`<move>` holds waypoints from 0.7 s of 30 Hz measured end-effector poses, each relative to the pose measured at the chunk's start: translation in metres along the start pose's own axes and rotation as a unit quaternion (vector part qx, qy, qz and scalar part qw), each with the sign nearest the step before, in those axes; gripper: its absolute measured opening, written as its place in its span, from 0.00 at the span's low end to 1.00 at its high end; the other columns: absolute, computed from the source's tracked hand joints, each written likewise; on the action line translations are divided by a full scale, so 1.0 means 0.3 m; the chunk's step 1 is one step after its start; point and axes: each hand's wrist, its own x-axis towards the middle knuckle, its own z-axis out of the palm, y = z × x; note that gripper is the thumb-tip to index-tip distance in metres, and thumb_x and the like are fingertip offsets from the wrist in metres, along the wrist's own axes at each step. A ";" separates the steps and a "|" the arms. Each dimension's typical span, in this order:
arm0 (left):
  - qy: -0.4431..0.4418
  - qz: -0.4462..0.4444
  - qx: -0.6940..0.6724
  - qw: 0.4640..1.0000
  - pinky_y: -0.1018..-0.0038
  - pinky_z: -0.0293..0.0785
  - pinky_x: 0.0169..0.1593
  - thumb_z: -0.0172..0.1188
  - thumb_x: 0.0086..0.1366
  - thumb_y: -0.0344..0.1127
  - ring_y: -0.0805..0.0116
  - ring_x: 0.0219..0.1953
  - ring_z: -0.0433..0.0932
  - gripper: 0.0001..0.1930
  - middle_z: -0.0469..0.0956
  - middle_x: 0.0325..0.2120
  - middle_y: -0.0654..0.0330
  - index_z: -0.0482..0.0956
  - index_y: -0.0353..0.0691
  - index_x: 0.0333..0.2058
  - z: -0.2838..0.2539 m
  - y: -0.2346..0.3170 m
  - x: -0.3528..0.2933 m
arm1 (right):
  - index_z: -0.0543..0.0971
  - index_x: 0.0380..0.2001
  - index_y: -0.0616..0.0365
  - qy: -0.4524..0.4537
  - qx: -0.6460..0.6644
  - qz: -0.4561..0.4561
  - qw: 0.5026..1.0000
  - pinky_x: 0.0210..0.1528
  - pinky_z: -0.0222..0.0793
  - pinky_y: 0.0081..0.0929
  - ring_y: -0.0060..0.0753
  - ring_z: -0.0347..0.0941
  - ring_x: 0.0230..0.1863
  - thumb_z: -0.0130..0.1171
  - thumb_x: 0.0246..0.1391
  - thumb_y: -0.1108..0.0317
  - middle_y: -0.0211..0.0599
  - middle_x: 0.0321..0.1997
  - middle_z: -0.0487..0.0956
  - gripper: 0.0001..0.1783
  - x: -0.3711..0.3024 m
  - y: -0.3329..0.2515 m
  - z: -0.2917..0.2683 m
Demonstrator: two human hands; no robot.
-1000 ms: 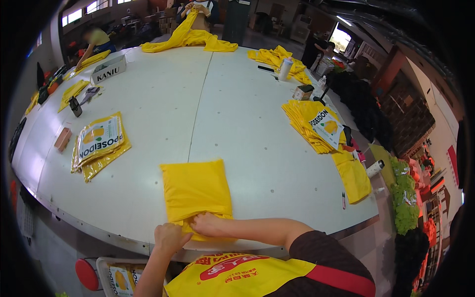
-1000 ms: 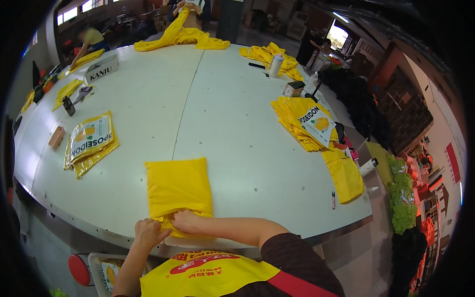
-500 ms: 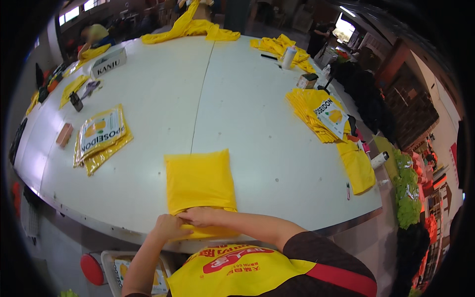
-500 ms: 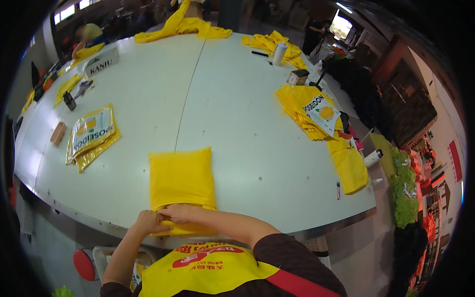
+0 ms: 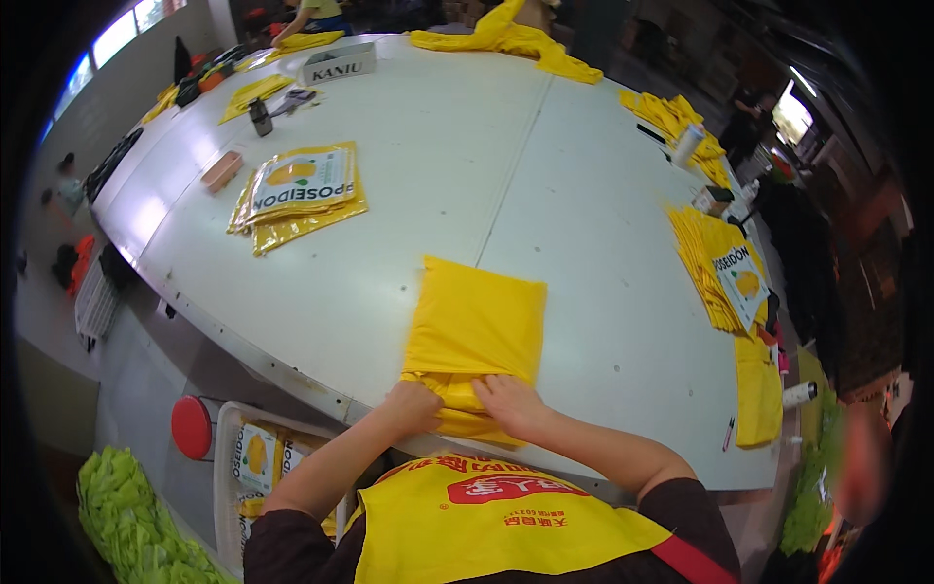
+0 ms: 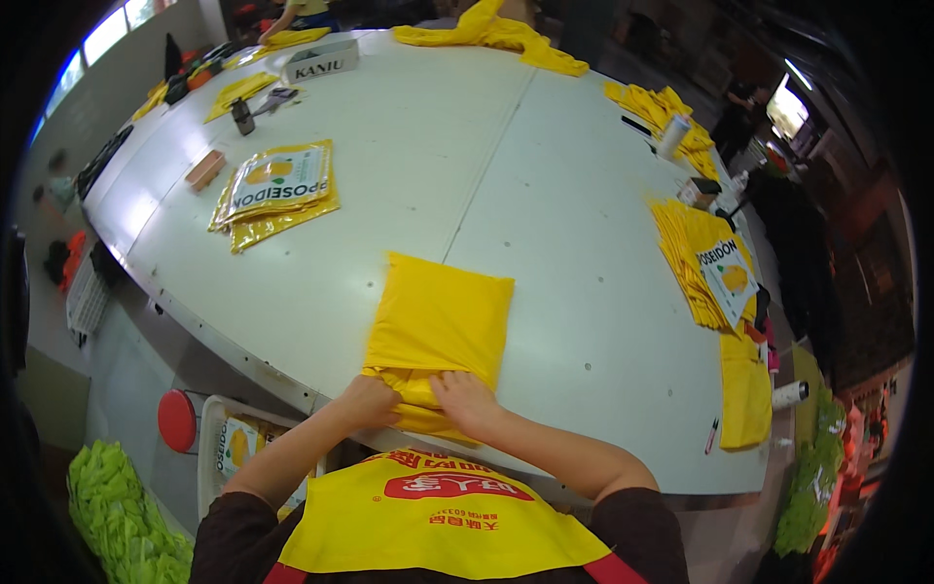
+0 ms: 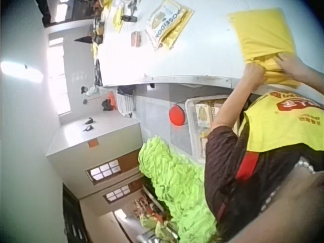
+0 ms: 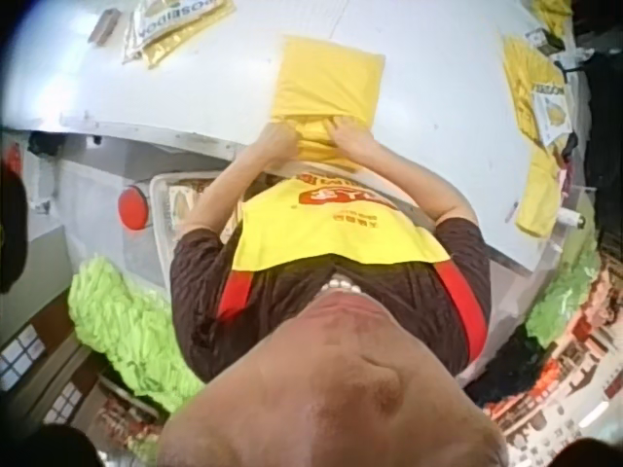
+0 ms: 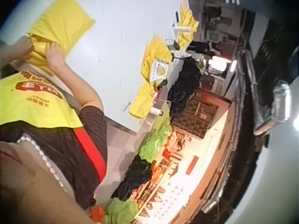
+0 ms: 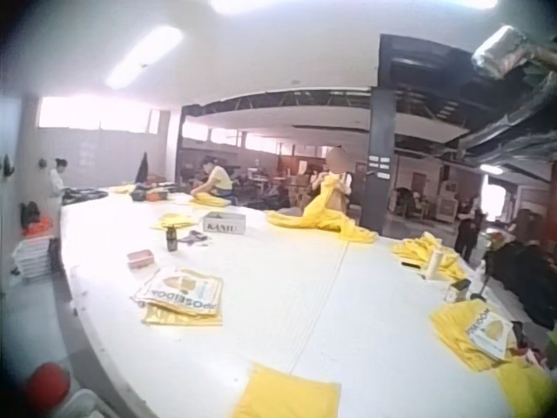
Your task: The person folds a yellow cloth on a table, then uses scissors to cut a section of the cloth. The person continues to fold and cut the cloth repeatedly.
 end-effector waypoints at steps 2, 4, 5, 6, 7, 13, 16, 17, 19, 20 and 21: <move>-0.043 -0.008 -0.012 0.999 0.62 0.74 0.33 0.60 0.48 0.50 0.56 0.31 0.79 0.16 0.79 0.24 0.55 0.80 0.43 0.26 -0.013 0.071 0.030 | 0.69 0.42 0.61 0.014 -0.059 -0.004 0.998 0.45 0.67 0.39 0.45 0.72 0.45 0.48 0.49 0.69 0.47 0.39 0.74 0.15 -0.034 0.039 0.036; -0.050 0.031 -0.038 0.998 0.64 0.74 0.32 0.55 0.52 0.44 0.59 0.29 0.80 0.12 0.80 0.25 0.55 0.81 0.42 0.26 -0.021 0.163 0.048 | 0.69 0.40 0.60 -0.024 -0.016 0.014 0.999 0.42 0.68 0.39 0.47 0.73 0.41 0.49 0.48 0.69 0.46 0.36 0.76 0.14 -0.031 0.061 0.046; -0.044 0.040 -0.049 0.997 0.64 0.74 0.32 0.54 0.53 0.41 0.59 0.29 0.79 0.11 0.80 0.26 0.55 0.81 0.42 0.27 0.017 0.208 0.079 | 0.70 0.38 0.60 -0.041 0.002 0.017 0.999 0.40 0.69 0.39 0.48 0.74 0.39 0.50 0.47 0.69 0.46 0.34 0.77 0.13 -0.009 0.076 0.033; -0.039 0.047 -0.059 0.996 0.64 0.74 0.32 0.53 0.54 0.39 0.58 0.29 0.79 0.10 0.80 0.27 0.55 0.80 0.42 0.28 0.071 0.247 0.117 | 0.70 0.38 0.60 -0.065 0.014 0.009 0.998 0.40 0.69 0.40 0.49 0.74 0.38 0.52 0.45 0.70 0.47 0.34 0.77 0.14 0.022 0.090 0.010; 0.044 0.073 -0.090 0.992 0.64 0.74 0.33 0.53 0.54 0.37 0.58 0.29 0.79 0.09 0.80 0.26 0.55 0.80 0.42 0.28 0.110 0.286 0.148 | 0.70 0.37 0.61 -0.090 0.027 0.006 0.996 0.39 0.69 0.40 0.50 0.74 0.37 0.53 0.43 0.70 0.48 0.33 0.77 0.15 0.047 0.102 -0.012; 0.232 0.052 -0.170 0.956 0.66 0.74 0.30 0.55 0.51 0.32 0.59 0.25 0.78 0.06 0.78 0.21 0.56 0.79 0.39 0.27 0.053 0.421 0.273 | 0.73 0.41 0.62 -0.229 0.163 0.012 0.959 0.39 0.69 0.33 0.45 0.74 0.38 0.57 0.43 0.69 0.51 0.34 0.77 0.19 0.180 0.190 -0.035; 0.269 0.113 -0.108 0.950 0.65 0.74 0.30 0.54 0.52 0.32 0.58 0.26 0.78 0.06 0.77 0.21 0.54 0.78 0.38 0.26 0.048 0.392 0.243 | 0.74 0.42 0.62 -0.250 0.430 0.001 0.868 0.39 0.70 0.32 0.39 0.75 0.37 0.60 0.44 0.66 0.44 0.34 0.79 0.20 0.118 0.283 -0.014; 0.220 0.062 -0.092 0.969 0.62 0.74 0.32 0.54 0.53 0.32 0.56 0.27 0.78 0.06 0.78 0.23 0.53 0.78 0.38 0.25 0.024 0.409 0.213 | 0.73 0.45 0.61 -0.194 0.418 0.026 0.887 0.42 0.70 0.29 0.36 0.74 0.39 0.61 0.44 0.64 0.43 0.36 0.78 0.23 0.073 0.280 -0.025; 0.224 0.031 -0.184 0.956 0.62 0.74 0.31 0.53 0.54 0.32 0.56 0.27 0.78 0.06 0.78 0.24 0.53 0.78 0.39 0.24 0.006 0.388 0.179 | 0.66 0.54 0.58 -0.175 0.307 0.090 0.931 0.53 0.65 0.29 0.36 0.69 0.51 0.64 0.43 0.61 0.44 0.48 0.74 0.34 0.030 0.221 -0.132; 0.224 0.020 -0.236 0.945 0.62 0.74 0.31 0.53 0.54 0.33 0.55 0.28 0.78 0.07 0.78 0.24 0.53 0.78 0.39 0.24 0.008 0.391 0.168 | 0.65 0.55 0.57 -0.121 0.212 0.082 0.966 0.53 0.64 0.30 0.38 0.68 0.51 0.64 0.42 0.60 0.43 0.50 0.73 0.36 0.016 0.200 -0.146; 0.222 0.031 -0.221 0.949 0.62 0.74 0.31 0.53 0.54 0.33 0.55 0.28 0.78 0.07 0.78 0.24 0.53 0.78 0.40 0.25 0.014 0.387 0.170 | 0.64 0.56 0.57 -0.063 0.114 0.074 0.989 0.53 0.64 0.31 0.40 0.67 0.52 0.64 0.41 0.59 0.43 0.51 0.71 0.37 -0.001 0.180 -0.144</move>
